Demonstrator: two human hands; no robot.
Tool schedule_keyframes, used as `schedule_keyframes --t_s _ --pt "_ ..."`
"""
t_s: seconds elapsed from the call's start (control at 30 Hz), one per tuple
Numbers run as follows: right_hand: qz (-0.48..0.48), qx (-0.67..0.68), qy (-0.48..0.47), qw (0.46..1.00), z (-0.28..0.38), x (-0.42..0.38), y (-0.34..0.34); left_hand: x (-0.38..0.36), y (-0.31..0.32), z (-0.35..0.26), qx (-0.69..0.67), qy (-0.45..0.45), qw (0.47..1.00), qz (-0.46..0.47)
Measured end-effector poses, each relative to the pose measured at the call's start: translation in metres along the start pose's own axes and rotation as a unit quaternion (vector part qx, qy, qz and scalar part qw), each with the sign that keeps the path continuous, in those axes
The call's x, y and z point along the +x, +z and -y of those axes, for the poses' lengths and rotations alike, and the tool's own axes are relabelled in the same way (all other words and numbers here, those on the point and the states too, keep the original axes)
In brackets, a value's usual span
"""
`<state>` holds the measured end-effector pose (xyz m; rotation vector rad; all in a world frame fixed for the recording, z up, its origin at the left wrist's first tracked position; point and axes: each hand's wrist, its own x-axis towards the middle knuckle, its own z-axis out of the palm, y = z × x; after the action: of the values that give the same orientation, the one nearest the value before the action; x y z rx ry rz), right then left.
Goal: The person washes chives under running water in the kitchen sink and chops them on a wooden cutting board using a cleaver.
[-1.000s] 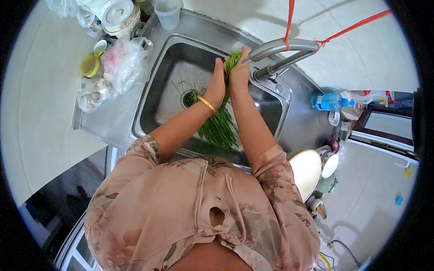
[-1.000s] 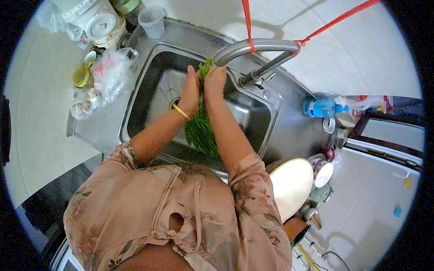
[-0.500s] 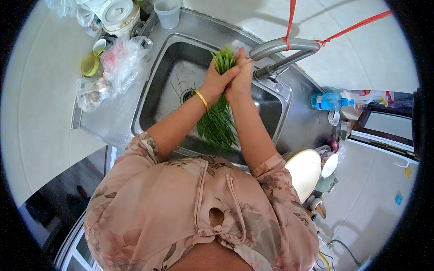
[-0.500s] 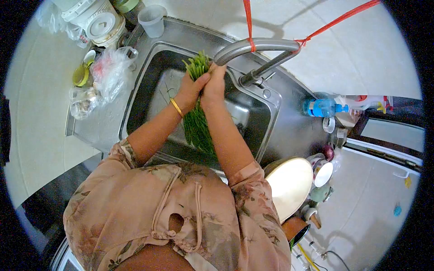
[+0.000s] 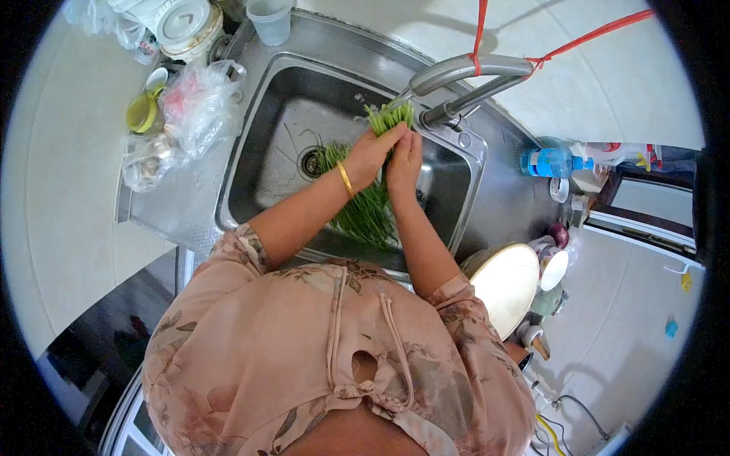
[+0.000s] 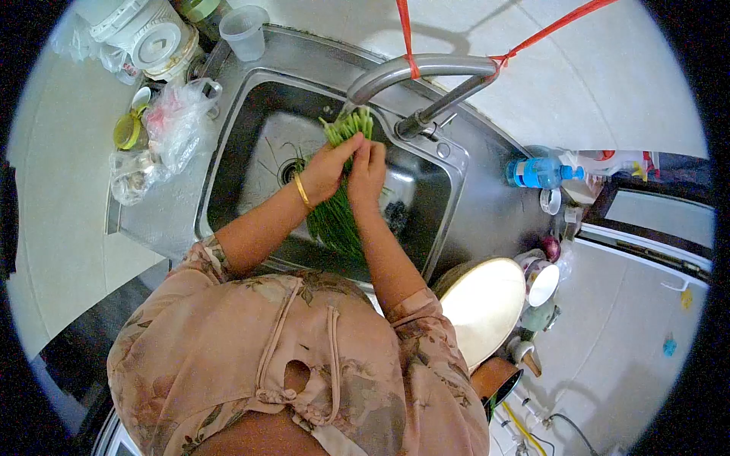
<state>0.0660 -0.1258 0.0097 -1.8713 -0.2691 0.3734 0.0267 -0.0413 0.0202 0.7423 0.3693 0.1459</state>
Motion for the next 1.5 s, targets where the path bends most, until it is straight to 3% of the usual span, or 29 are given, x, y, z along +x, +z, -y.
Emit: schedule_keyframes --t_s 0.1,0.2,0.23,0.3,0.4,0.47,0.57,0.63,0.7,0.83,0.93,0.97,1.07,1.17,1.27,1.3,1.37,1.5 --pt "0.039 0.043 -0.054 0.997 0.001 0.006 0.004 0.002 -0.011 -0.01 0.034 0.012 0.998 0.057" --pt "0.205 0.089 -0.018 0.974 0.019 0.015 0.004 -0.002 -0.023 -0.036 0.027 0.008 0.993 0.113" --pt "0.209 0.11 0.05 0.97 0.049 0.012 0.007 -0.001 -0.026 -0.042 0.003 -0.011 0.992 0.127" --pt "0.231 0.123 0.06 0.963 0.034 0.028 0.01 0.002 -0.033 -0.052 -0.009 -0.04 0.986 0.163" --pt "0.207 0.187 0.098 0.955 0.013 0.042 0.022 0.009 -0.03 -0.062 0.091 0.02 0.986 0.139" --pt "0.218 0.184 0.108 0.952 0.02 0.04 0.02 0.007 -0.02 -0.072 0.074 0.005 0.995 0.066" --pt "0.151 -0.009 -0.086 0.985 0.039 0.022 0.022 0.019 -0.018 -0.069 0.046 0.018 0.999 -0.018" --pt "0.107 -0.052 -0.094 0.988 0.031 0.016 0.023 0.027 -0.017 -0.06 0.01 0.017 0.998 -0.067" --pt "0.07 -0.071 -0.083 0.992 0.027 0.015 0.021 0.031 -0.016 -0.053 -0.041 -0.012 0.998 -0.042" --pt "0.169 0.101 -0.002 0.98 0.023 0.023 0.002 0.024 -0.019 -0.053 -0.09 -0.058 0.992 0.073" --pt "0.262 0.117 0.084 0.954 0.035 0.026 -0.009 0.019 -0.019 -0.057 -0.113 -0.066 0.98 0.149" --pt "0.319 0.158 0.134 0.925 0.042 0.027 -0.014 0.016 -0.019 -0.06 -0.106 -0.071 0.978 0.166" --pt "0.188 0.17 0.054 0.966 0.045 0.013 0.002 0.012 -0.021 -0.064 -0.063 -0.068 0.979 0.184" --pt "0.283 0.16 0.126 0.937 0.035 0.019 -0.004 0.017 -0.023 -0.058 0.036 -0.028 0.993 0.112" --pt "0.294 0.0 -0.069 0.953 -0.018 0.022 0.001 0.018 -0.015 -0.059 0.145 0.004 0.989 0.027" --pt "0.301 0.055 -0.034 0.951 0.006 0.011 0.001 0.014 -0.009 -0.059 0.181 0.009 0.983 0.02" --pt "0.299 0.023 -0.012 0.954 0.005 0.006 -0.001 0.01 -0.008 -0.05 0.214 0.01 0.976 0.04" --pt "0.313 -0.078 0.007 0.947 0.004 0.009 -0.006 -0.003 -0.01 -0.039 0.212 0.103 0.97 0.062"
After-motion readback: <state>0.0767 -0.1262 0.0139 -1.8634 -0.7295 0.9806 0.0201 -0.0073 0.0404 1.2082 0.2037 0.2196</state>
